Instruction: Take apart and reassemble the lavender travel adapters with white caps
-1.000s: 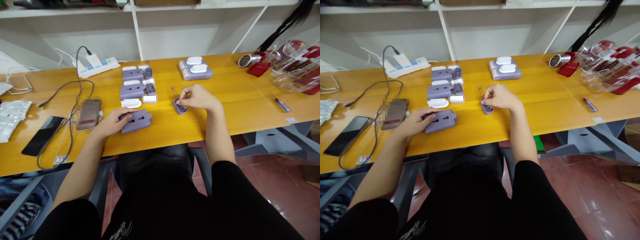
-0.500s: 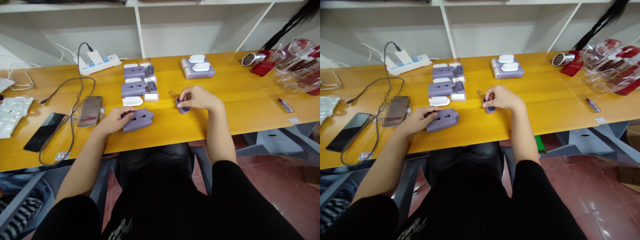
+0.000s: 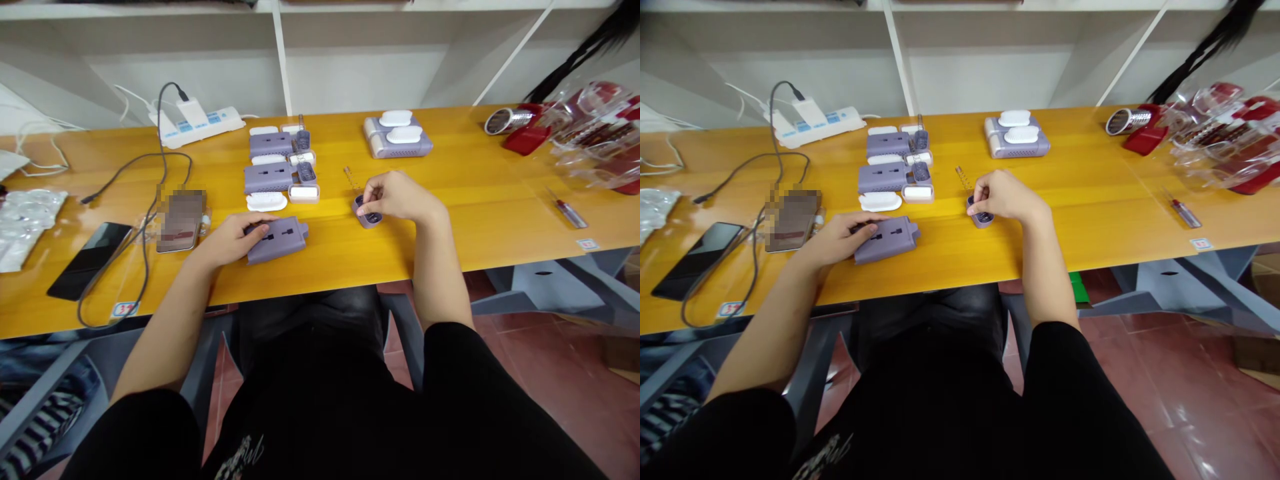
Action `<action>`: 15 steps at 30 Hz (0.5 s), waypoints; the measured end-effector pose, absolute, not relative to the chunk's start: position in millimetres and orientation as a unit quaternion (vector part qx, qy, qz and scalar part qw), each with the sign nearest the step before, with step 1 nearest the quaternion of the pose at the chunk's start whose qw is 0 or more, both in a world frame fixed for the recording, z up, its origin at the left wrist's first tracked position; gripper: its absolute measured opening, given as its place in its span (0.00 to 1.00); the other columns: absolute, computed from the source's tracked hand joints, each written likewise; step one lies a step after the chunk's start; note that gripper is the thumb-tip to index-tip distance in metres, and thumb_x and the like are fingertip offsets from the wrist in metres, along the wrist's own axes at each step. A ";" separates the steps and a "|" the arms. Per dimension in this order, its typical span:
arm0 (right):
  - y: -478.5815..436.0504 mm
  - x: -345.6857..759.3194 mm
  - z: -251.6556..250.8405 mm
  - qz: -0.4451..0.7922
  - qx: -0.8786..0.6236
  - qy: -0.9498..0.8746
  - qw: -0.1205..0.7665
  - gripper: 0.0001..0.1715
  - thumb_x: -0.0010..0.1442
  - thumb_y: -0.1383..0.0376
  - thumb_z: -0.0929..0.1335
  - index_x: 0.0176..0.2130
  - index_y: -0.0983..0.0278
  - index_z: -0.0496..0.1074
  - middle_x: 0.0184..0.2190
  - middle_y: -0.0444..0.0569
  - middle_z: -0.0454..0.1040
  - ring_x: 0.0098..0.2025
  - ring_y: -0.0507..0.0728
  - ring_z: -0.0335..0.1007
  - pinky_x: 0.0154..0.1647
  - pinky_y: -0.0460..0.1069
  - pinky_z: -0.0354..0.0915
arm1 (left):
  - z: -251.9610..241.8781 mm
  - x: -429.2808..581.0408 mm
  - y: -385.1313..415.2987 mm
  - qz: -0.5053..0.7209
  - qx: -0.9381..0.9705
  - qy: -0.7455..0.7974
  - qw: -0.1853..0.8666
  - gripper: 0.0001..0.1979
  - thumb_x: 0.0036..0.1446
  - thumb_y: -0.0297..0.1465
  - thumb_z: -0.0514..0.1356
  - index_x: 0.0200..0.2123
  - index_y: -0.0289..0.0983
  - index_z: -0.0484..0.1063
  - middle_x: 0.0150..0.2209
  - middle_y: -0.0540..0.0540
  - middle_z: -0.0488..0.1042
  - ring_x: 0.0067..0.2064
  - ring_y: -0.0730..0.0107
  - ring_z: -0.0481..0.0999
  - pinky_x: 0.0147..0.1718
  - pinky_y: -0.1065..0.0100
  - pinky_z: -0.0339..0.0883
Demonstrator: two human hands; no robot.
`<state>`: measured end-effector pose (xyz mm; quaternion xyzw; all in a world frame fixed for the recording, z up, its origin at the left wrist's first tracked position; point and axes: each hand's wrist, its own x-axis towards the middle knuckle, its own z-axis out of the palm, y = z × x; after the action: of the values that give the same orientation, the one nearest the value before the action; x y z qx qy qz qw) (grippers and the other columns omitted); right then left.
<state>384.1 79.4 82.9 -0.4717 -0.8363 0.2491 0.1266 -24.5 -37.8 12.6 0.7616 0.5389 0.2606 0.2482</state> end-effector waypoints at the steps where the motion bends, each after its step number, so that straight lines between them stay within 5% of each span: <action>1: 79.5 384.9 83.2 0.248 -0.471 -0.837 0.129 0.16 0.58 0.54 0.85 0.32 0.60 0.83 0.33 0.49 0.87 0.37 0.61 0.83 0.40 0.56 0.70 | 13.4 -23.9 -37.9 0.262 0.762 0.538 0.249 0.32 0.76 0.58 0.59 0.63 0.42 0.88 0.63 0.37 0.88 0.62 0.41 0.87 0.68 0.44 0.78; 15: 80.6 396.3 85.3 0.244 -0.477 -0.833 0.138 0.18 0.60 0.49 0.83 0.34 0.59 0.84 0.34 0.49 0.87 0.39 0.62 0.82 0.44 0.56 0.70 | 17.0 -22.7 -38.2 0.257 0.763 0.535 0.255 0.32 0.76 0.57 0.58 0.64 0.42 0.88 0.64 0.38 0.87 0.64 0.40 0.86 0.69 0.42 0.77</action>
<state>396.3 80.6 85.3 -0.4766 -0.8331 0.2443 0.1379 -22.7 -38.2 17.0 0.7634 0.5349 0.2574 0.2546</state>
